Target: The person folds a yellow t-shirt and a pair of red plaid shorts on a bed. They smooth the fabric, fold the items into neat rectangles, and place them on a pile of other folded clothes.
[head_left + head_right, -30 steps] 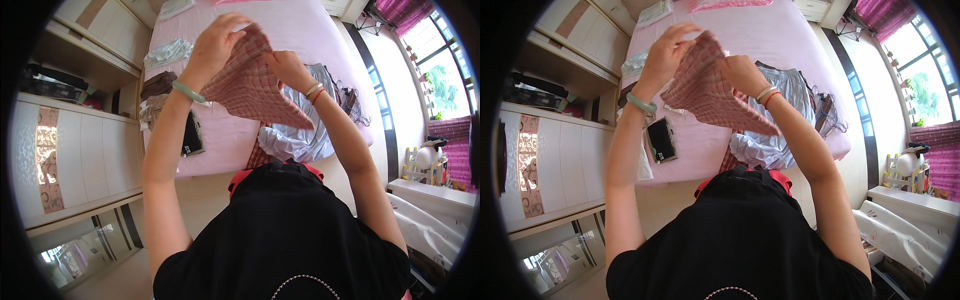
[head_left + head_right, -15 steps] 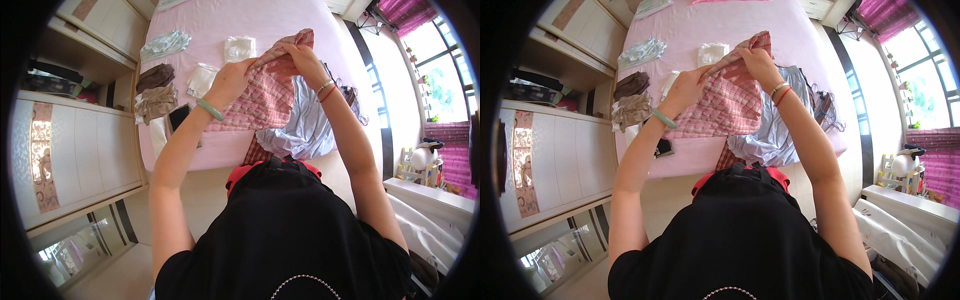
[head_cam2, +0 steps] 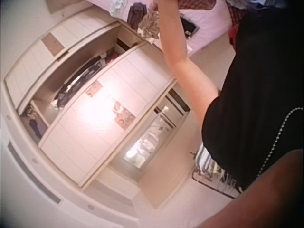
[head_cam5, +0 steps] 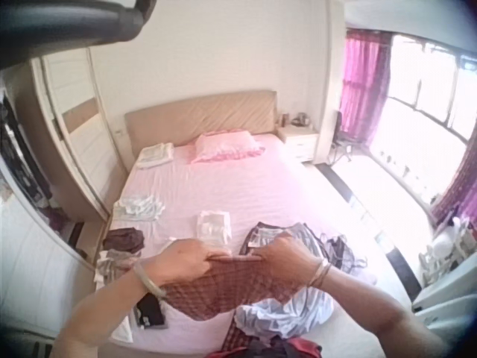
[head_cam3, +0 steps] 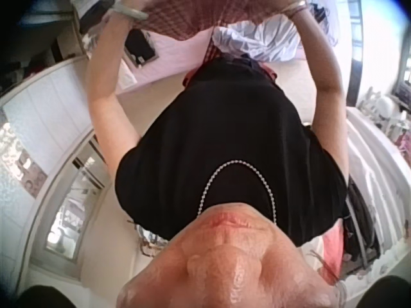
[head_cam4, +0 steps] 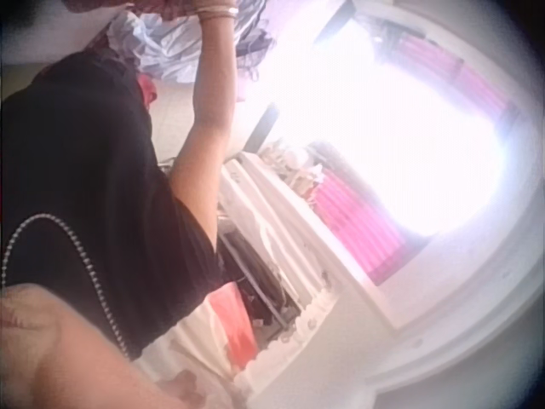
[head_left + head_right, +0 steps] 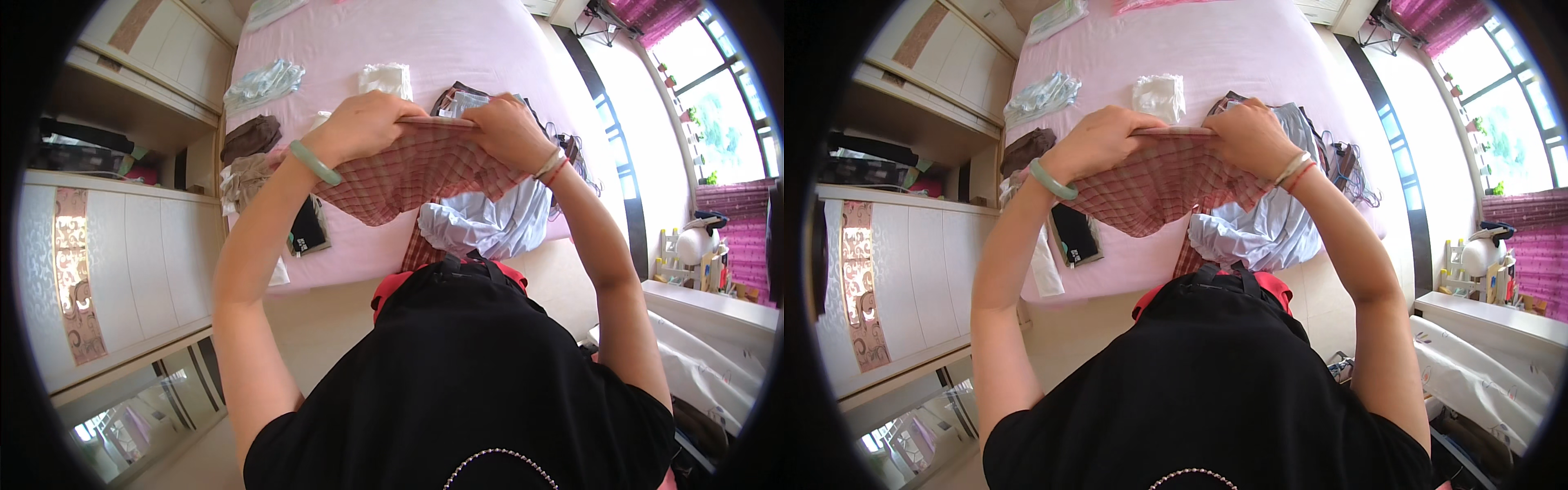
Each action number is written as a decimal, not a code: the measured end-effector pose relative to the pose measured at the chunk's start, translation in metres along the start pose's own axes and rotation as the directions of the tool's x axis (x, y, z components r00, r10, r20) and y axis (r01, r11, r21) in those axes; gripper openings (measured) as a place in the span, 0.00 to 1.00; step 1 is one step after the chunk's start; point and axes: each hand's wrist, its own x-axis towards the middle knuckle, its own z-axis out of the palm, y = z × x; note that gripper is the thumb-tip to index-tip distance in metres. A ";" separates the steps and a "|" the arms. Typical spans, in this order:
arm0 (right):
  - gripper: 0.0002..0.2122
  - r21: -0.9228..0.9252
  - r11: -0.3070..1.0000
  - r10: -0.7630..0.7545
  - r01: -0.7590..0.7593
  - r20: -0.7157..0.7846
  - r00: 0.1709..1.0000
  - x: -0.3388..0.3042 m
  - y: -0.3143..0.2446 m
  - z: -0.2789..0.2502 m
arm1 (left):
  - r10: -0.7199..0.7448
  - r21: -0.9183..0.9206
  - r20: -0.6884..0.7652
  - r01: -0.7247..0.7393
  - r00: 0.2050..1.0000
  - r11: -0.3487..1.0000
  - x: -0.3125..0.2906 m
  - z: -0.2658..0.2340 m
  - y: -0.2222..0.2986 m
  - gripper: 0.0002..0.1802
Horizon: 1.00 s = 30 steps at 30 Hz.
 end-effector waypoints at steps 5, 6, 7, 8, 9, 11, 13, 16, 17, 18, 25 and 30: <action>0.07 0.071 0.988 0.133 -0.134 0.027 0.991 -0.011 -0.001 -0.018 | -0.221 0.159 0.028 0.214 0.975 0.964 -0.058 0.010 -0.050 0.15; 0.06 0.052 0.987 0.146 -0.149 0.056 0.988 -0.010 0.000 -0.017 | -0.302 0.093 0.027 0.298 0.953 0.950 -0.073 0.015 -0.057 0.13; 0.06 0.029 0.988 0.149 -0.151 0.064 0.987 -0.010 0.006 -0.014 | -0.370 0.021 0.034 0.370 0.928 0.929 -0.078 0.017 -0.059 0.12; 0.06 0.048 0.988 0.146 -0.148 0.058 0.988 -0.008 0.011 -0.012 | -0.395 0.007 0.033 0.395 0.918 0.919 -0.078 0.018 -0.060 0.11; 0.06 0.068 0.987 0.141 -0.144 0.053 0.989 -0.006 0.014 -0.010 | -0.421 -0.006 0.033 0.421 0.906 0.907 -0.077 0.018 -0.061 0.11; 0.05 0.101 0.986 0.130 -0.135 0.058 0.990 0.001 0.024 -0.004 | -0.451 -0.013 -0.036 0.451 0.892 0.892 -0.080 0.022 -0.065 0.11; 0.05 0.025 0.992 0.124 -0.125 0.063 0.990 0.009 0.039 0.008 | -0.444 0.013 -0.163 0.452 0.881 0.892 -0.079 0.027 -0.081 0.11; 0.06 0.020 0.992 0.125 -0.127 0.087 0.988 0.035 0.049 0.022 | -0.469 -0.046 -0.265 0.475 0.842 0.879 -0.094 0.035 -0.113 0.11; 0.05 0.036 0.994 0.104 -0.105 0.033 0.994 0.042 0.053 0.032 | -0.493 -0.062 -0.275 0.497 0.825 0.866 -0.094 0.032 -0.116 0.12; 0.05 0.051 0.995 0.083 -0.082 -0.021 0.996 0.048 0.056 0.040 | -0.513 -0.058 -0.277 0.519 0.812 0.853 -0.094 0.027 -0.118 0.12; 0.11 0.043 0.999 0.016 -0.005 -0.255 0.967 0.108 0.037 0.062 | -0.328 0.148 -0.541 0.472 0.774 0.869 -0.121 0.025 -0.157 0.15; 0.16 0.030 0.980 -0.174 0.199 -0.364 0.915 0.116 0.036 0.103 | -0.199 0.194 -0.650 0.413 0.734 0.890 -0.156 0.069 -0.162 0.21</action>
